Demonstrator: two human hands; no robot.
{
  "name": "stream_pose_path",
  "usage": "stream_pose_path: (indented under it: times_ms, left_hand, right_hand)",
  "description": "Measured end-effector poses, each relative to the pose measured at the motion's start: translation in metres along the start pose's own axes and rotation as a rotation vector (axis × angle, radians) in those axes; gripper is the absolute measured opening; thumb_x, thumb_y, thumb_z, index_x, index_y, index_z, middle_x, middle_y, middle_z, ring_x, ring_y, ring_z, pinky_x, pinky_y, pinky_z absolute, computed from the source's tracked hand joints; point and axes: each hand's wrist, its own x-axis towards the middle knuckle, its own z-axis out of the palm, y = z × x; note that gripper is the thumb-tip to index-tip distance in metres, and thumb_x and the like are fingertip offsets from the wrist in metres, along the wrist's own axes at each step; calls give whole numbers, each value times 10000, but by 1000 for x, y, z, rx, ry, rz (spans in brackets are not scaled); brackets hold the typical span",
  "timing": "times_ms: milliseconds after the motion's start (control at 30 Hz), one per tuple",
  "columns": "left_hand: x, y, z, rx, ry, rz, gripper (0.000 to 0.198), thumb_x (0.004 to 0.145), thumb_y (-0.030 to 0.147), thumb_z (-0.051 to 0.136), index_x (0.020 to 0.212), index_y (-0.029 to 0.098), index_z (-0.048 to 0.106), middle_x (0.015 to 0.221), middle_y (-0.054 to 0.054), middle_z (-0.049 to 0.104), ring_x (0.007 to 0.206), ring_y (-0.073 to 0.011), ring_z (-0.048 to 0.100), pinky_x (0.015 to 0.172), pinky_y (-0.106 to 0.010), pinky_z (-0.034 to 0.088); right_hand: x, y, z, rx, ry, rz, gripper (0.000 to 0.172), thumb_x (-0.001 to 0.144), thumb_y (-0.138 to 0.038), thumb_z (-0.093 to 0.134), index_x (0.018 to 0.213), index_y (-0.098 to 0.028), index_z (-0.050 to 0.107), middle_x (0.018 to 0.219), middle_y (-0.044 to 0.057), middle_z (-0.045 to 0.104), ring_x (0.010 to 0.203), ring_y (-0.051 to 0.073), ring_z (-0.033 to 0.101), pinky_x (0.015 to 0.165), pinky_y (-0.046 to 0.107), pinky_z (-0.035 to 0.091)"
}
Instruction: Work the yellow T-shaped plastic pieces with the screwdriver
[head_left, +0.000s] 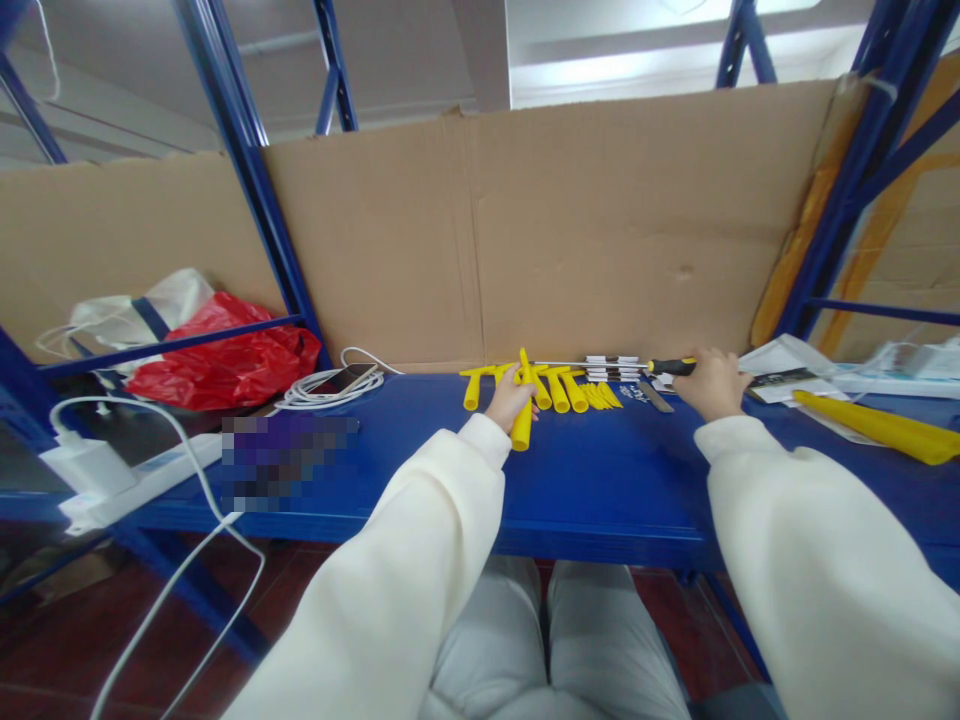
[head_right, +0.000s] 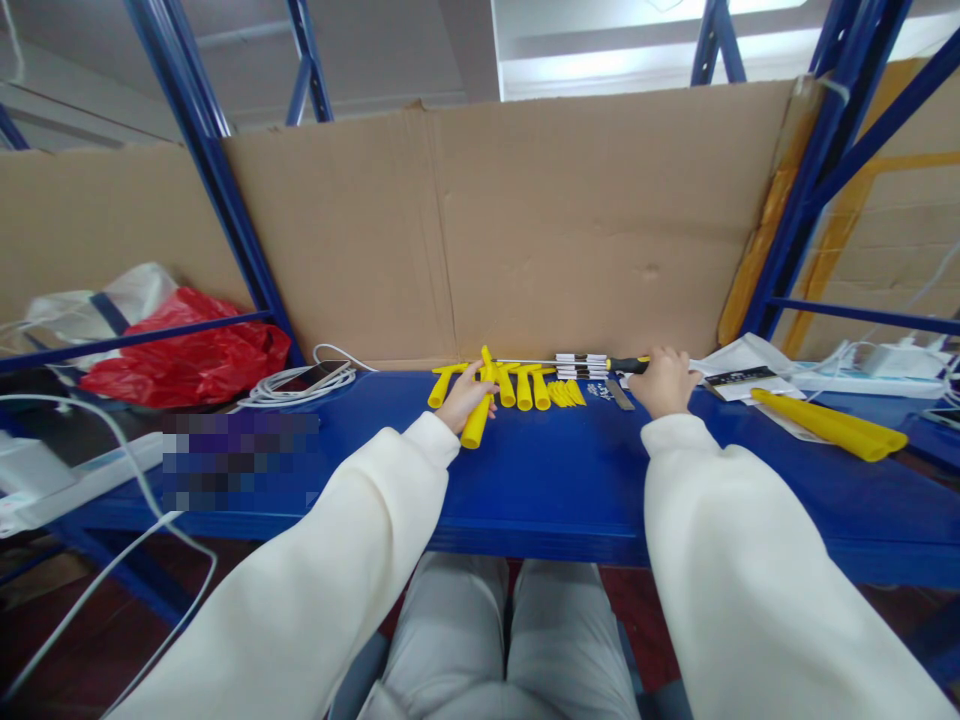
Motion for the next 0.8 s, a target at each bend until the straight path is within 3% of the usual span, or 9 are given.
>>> stream_pose_path:
  times_ms: [167, 467, 633, 800]
  left_hand:
    - [-1, 1, 0, -6, -1, 2, 777, 883, 81, 592, 1618, 194, 368, 882, -41, 666, 471, -82, 522, 458, -214, 512]
    - [3, -3, 0, 24, -24, 16, 777, 877, 110, 595, 1616, 214, 376, 931, -53, 684, 505, -96, 572, 490, -215, 530]
    - [3, -6, 0, 92, -11, 43, 778, 881, 113, 592, 1619, 213, 368, 975, -64, 694, 490, -79, 554, 471, -202, 507]
    - [4, -8, -3, 232, -12, 70, 785, 870, 87, 566, 1616, 237, 373, 997, -56, 707, 494, -82, 555, 471, -199, 483]
  right_hand:
    - [-1, -2, -2, -11, -25, 27, 329, 811, -189, 578, 1085, -160, 758, 1135, 215, 693, 1175, 431, 542, 906, 601, 456]
    - [1, -4, -1, -113, -231, 126, 381, 800, -268, 633, 1144, -213, 787, 1120, 185, 738, 1153, 422, 616, 974, 626, 438]
    - [3, 1, -1, -125, -309, 93, 317, 778, -202, 640, 1054, -221, 794, 1060, 176, 750, 1097, 414, 639, 944, 624, 447]
    - [4, 5, -3, -146, -268, 1, 256, 820, -215, 644, 1027, -183, 789, 1111, 217, 736, 1137, 429, 626, 915, 583, 467]
